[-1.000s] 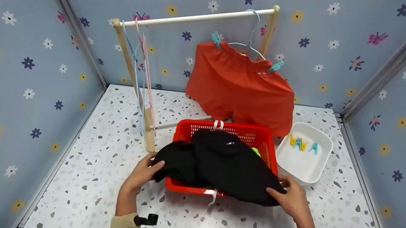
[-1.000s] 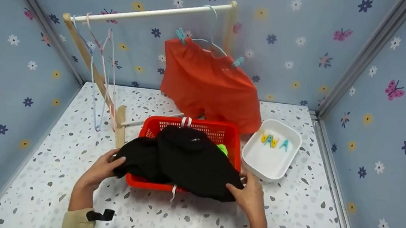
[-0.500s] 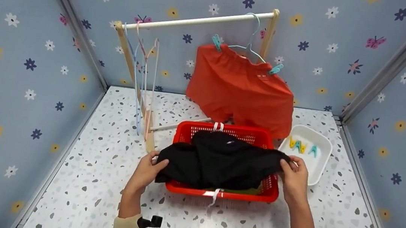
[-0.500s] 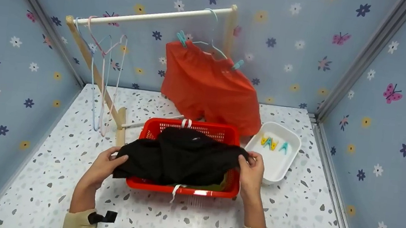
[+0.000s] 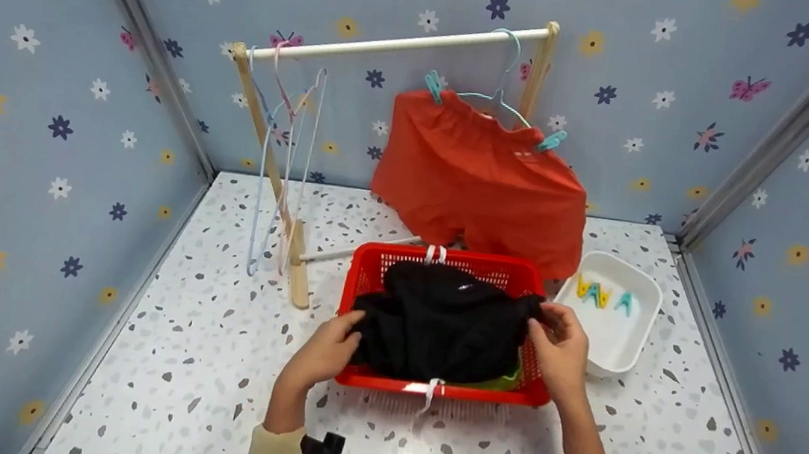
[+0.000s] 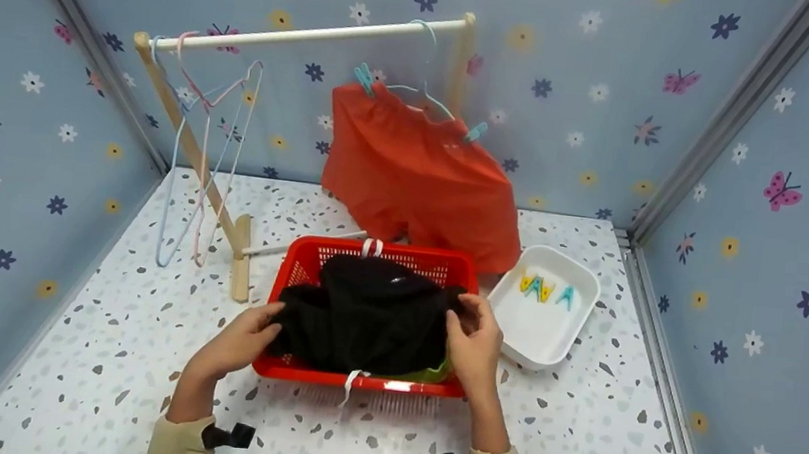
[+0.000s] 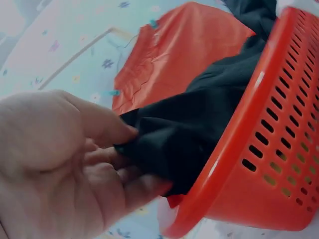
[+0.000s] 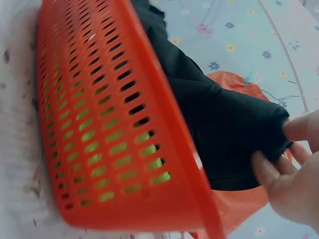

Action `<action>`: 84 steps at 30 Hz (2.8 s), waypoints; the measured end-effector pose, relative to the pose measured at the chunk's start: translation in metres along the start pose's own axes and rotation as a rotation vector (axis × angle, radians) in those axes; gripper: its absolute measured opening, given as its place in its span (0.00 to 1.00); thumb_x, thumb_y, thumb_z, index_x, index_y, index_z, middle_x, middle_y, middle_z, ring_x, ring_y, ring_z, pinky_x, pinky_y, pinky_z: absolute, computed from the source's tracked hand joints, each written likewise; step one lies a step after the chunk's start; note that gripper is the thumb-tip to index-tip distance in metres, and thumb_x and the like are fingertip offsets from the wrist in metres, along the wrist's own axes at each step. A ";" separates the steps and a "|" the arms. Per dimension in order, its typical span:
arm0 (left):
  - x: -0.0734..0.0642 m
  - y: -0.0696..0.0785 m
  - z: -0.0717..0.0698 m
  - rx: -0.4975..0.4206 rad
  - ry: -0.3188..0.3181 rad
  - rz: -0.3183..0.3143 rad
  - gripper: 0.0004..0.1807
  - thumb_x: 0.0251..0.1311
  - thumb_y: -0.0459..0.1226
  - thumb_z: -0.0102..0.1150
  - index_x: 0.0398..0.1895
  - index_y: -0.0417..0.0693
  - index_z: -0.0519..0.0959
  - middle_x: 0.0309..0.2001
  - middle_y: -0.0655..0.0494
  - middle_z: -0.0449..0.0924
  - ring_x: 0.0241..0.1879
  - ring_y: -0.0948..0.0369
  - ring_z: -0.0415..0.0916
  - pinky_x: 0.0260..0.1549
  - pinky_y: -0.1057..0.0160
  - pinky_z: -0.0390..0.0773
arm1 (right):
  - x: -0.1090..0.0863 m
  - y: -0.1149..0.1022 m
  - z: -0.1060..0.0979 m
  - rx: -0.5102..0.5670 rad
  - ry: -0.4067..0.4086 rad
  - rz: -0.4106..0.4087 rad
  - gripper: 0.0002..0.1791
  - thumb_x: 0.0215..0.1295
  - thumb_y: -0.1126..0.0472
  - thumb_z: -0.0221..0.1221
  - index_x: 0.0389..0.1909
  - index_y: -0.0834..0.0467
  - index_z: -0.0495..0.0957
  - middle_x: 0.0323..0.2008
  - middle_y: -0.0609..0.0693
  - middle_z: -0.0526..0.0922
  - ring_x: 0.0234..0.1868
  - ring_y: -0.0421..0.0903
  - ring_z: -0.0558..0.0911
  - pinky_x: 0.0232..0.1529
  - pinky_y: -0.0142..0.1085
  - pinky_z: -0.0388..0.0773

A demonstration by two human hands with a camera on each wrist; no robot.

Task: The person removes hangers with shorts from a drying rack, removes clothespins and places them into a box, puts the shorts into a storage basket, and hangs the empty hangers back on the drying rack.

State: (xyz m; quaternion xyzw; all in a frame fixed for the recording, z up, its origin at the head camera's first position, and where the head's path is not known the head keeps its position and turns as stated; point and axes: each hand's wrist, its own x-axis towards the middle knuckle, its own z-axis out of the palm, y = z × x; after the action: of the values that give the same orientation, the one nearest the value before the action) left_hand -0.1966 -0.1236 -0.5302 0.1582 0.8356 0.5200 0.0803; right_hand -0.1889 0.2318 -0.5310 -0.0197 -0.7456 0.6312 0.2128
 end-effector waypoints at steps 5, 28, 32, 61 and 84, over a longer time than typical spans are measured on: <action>0.004 0.013 0.008 0.276 -0.057 -0.059 0.20 0.72 0.33 0.45 0.62 0.31 0.71 0.59 0.36 0.72 0.60 0.44 0.69 0.58 0.44 0.67 | -0.006 0.004 -0.002 -0.498 -0.200 -0.172 0.13 0.60 0.68 0.66 0.47 0.62 0.82 0.44 0.55 0.84 0.47 0.51 0.81 0.49 0.42 0.76; 0.009 0.012 0.035 0.810 0.216 -0.006 0.10 0.43 0.30 0.68 0.13 0.46 0.76 0.21 0.47 0.78 0.23 0.47 0.78 0.19 0.49 0.76 | -0.027 -0.001 -0.010 -0.971 -0.377 -0.225 0.14 0.61 0.57 0.65 0.17 0.53 0.77 0.12 0.43 0.70 0.19 0.48 0.75 0.23 0.43 0.72; 0.006 0.016 0.027 0.765 0.193 -0.054 0.13 0.48 0.33 0.68 0.13 0.50 0.76 0.19 0.52 0.76 0.21 0.51 0.76 0.18 0.51 0.74 | -0.028 -0.003 -0.011 -0.930 -0.373 -0.192 0.10 0.60 0.59 0.65 0.21 0.53 0.80 0.16 0.44 0.75 0.21 0.47 0.76 0.26 0.45 0.75; -0.002 -0.061 -0.038 -0.183 0.464 -0.094 0.06 0.65 0.31 0.59 0.38 0.36 0.83 0.29 0.44 0.80 0.22 0.58 0.75 0.22 0.63 0.78 | -0.016 -0.004 -0.028 -0.386 -0.127 -0.496 0.11 0.57 0.78 0.61 0.33 0.60 0.85 0.29 0.43 0.84 0.23 0.38 0.75 0.25 0.25 0.70; 0.022 0.000 -0.243 -0.077 0.560 -0.188 0.10 0.72 0.36 0.49 0.50 0.44 0.76 0.40 0.53 0.77 0.36 0.63 0.77 0.36 0.71 0.76 | 0.015 -0.041 -0.049 -0.342 -0.164 -0.482 0.13 0.57 0.81 0.58 0.33 0.63 0.84 0.24 0.51 0.83 0.20 0.40 0.74 0.23 0.24 0.68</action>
State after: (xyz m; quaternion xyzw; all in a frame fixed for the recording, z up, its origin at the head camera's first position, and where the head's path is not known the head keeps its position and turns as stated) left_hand -0.2896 -0.3212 -0.4208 -0.0727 0.8159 0.5649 -0.0995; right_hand -0.1756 0.2734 -0.4819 0.1733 -0.8388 0.4276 0.2890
